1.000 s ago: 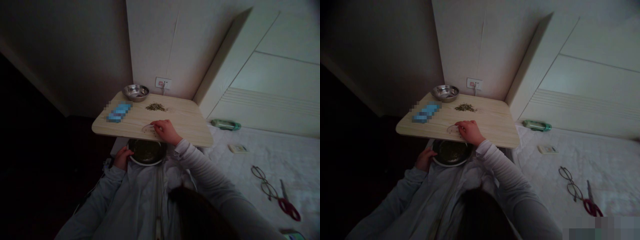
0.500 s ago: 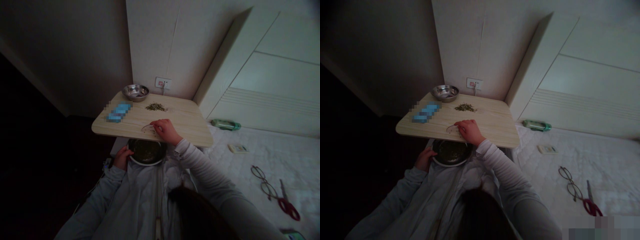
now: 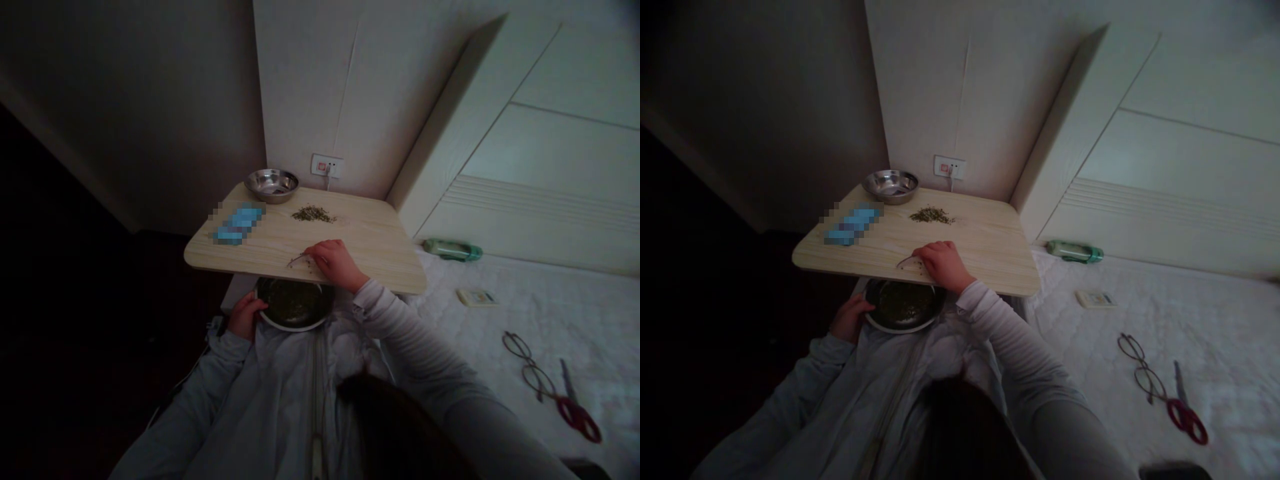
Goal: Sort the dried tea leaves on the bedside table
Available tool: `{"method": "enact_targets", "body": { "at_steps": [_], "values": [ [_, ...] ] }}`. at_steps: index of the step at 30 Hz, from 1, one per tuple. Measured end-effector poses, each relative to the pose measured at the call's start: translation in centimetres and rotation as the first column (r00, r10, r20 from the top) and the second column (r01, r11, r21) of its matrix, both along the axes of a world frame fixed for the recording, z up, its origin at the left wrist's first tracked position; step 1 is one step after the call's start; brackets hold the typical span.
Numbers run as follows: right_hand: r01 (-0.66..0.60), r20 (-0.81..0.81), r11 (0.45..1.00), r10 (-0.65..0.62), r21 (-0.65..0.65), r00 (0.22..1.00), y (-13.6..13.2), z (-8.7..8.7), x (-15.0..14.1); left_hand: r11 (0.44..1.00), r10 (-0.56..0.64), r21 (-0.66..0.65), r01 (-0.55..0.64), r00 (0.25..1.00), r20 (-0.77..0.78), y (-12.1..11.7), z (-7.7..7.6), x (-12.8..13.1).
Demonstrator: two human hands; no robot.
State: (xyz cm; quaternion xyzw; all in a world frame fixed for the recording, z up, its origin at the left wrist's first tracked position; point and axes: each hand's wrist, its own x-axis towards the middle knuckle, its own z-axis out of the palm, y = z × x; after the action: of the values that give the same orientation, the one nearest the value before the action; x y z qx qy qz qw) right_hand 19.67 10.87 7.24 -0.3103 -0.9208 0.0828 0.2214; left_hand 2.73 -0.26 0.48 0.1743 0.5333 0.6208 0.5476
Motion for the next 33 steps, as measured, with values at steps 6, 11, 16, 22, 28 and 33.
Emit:
{"method": "enact_targets", "body": {
  "at_steps": [6, 11, 16, 22, 28, 33],
  "values": [
    [-0.009, -0.021, 1.000, 0.009, 0.003, 1.000, -0.2, -0.1, 0.7, 1.000, 0.001, -0.011, -0.001, 1.000, -0.015, 0.1, -0.4, -0.2],
    [0.032, -0.067, 0.998, -0.035, -0.048, 0.997, 0.0, 0.0, 1.3, 1.000, 0.007, -0.015, -0.007, 1.000, -0.009, 0.1, -0.3, -0.1],
    [0.093, -0.164, 0.982, -0.120, -0.166, 0.979, 0.9, -0.3, 1.9, 1.000, -0.004, -0.007, 0.004, 1.000, 0.011, 0.2, -0.6, -0.2],
    [0.138, -0.188, 0.951, -0.194, -0.275, 0.963, 1.3, -0.9, 2.5, 1.000, -0.005, -0.010, 0.006, 1.000, 0.020, 0.2, -1.0, -0.4],
    [0.141, -0.185, 0.937, -0.208, -0.320, 0.960, 1.1, -1.2, 2.6, 1.000, -0.008, -0.017, 0.008, 1.000, -0.010, 0.2, -0.9, -0.4],
    [0.137, -0.183, 0.925, -0.213, -0.355, 0.960, 0.7, -1.3, 2.4, 1.000, 0.001, 0.001, -0.001, 1.000, 0.005, 0.1, -0.5, -0.2]
  ]
}}
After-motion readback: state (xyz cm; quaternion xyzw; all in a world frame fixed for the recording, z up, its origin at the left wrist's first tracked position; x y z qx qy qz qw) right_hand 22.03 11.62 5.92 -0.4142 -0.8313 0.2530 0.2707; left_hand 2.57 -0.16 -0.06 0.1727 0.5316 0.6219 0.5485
